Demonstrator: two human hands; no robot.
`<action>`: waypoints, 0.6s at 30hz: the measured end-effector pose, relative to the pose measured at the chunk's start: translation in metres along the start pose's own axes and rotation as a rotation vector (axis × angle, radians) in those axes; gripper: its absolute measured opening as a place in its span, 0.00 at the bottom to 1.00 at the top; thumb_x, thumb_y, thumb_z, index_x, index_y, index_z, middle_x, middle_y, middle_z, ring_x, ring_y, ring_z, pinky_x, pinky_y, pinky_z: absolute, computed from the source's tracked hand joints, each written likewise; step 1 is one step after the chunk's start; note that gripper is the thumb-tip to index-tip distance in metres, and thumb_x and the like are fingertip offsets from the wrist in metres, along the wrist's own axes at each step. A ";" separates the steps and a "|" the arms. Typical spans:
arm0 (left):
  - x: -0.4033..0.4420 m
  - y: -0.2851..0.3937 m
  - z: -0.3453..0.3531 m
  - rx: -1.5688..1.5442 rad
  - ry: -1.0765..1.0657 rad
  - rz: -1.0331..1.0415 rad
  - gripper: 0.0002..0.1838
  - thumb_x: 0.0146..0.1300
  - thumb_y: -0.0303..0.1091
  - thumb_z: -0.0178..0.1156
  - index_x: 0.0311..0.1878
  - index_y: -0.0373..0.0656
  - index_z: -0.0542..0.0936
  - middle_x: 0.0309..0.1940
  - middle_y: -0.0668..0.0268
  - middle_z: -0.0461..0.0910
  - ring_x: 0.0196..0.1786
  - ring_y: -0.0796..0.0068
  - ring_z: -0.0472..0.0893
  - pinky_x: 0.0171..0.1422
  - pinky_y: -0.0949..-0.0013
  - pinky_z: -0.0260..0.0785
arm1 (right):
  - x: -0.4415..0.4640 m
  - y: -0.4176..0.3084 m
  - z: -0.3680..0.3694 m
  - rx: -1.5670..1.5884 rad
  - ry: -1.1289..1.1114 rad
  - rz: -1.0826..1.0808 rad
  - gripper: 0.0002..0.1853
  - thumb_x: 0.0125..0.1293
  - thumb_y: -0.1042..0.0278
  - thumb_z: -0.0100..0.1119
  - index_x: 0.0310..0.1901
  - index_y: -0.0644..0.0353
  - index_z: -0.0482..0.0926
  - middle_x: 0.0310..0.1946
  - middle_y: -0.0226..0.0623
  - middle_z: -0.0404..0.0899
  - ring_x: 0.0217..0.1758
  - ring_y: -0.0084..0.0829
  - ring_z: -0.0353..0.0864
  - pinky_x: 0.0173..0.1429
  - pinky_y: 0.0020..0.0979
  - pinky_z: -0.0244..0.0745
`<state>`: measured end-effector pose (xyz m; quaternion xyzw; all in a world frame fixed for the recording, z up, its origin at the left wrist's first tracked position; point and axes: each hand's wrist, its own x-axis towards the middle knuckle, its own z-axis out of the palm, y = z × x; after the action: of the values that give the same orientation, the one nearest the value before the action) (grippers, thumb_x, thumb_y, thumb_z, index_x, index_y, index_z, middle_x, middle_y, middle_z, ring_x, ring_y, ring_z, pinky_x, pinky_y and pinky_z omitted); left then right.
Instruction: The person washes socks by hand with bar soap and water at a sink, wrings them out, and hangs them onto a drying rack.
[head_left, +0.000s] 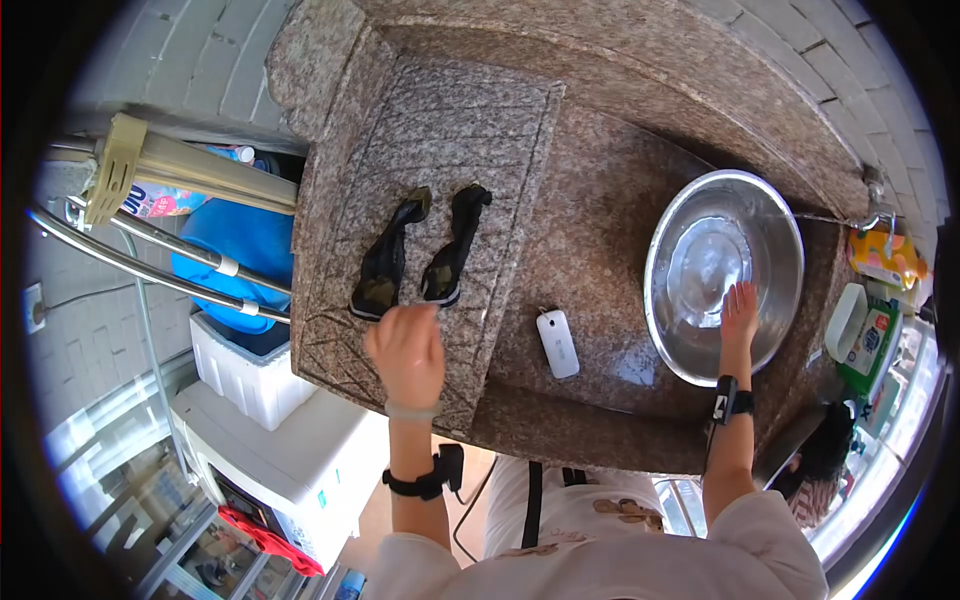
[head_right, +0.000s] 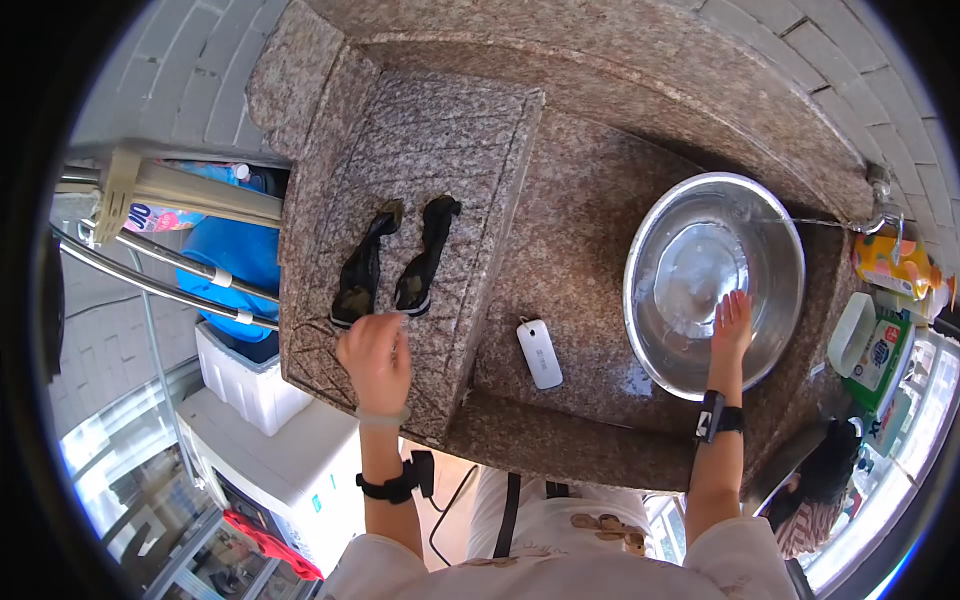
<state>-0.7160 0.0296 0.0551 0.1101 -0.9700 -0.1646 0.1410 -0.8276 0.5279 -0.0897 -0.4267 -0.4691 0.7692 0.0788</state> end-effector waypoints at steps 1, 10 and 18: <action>0.006 0.004 0.007 0.113 -0.207 0.189 0.18 0.49 0.26 0.60 0.46 0.40 0.72 0.44 0.54 0.69 0.50 0.54 0.67 0.56 0.55 0.57 | 0.007 0.007 -0.006 -0.058 0.020 -0.028 0.22 0.64 0.55 0.49 0.55 0.59 0.69 0.55 0.36 0.69 0.60 0.34 0.65 0.63 0.34 0.59; 0.020 0.003 0.042 -0.164 -0.217 -0.021 0.14 0.46 0.22 0.61 0.39 0.41 0.75 0.37 0.58 0.69 0.44 0.55 0.69 0.49 0.56 0.62 | -0.087 0.026 0.086 0.519 -0.784 0.811 0.13 0.61 0.63 0.53 0.43 0.61 0.77 0.37 0.36 0.80 0.46 0.32 0.77 0.53 0.31 0.72; 0.038 0.071 0.069 -0.170 -0.188 0.229 0.06 0.48 0.23 0.59 0.31 0.39 0.75 0.33 0.56 0.71 0.38 0.56 0.71 0.45 0.58 0.64 | -0.227 0.010 0.192 0.228 -1.222 1.004 0.24 0.67 0.63 0.44 0.59 0.69 0.60 0.59 0.49 0.64 0.62 0.37 0.65 0.68 0.38 0.54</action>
<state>-0.7845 0.1050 0.0262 -0.0293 -0.9677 -0.2387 0.0763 -0.8236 0.2784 0.0726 -0.0792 -0.0998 0.8538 -0.5049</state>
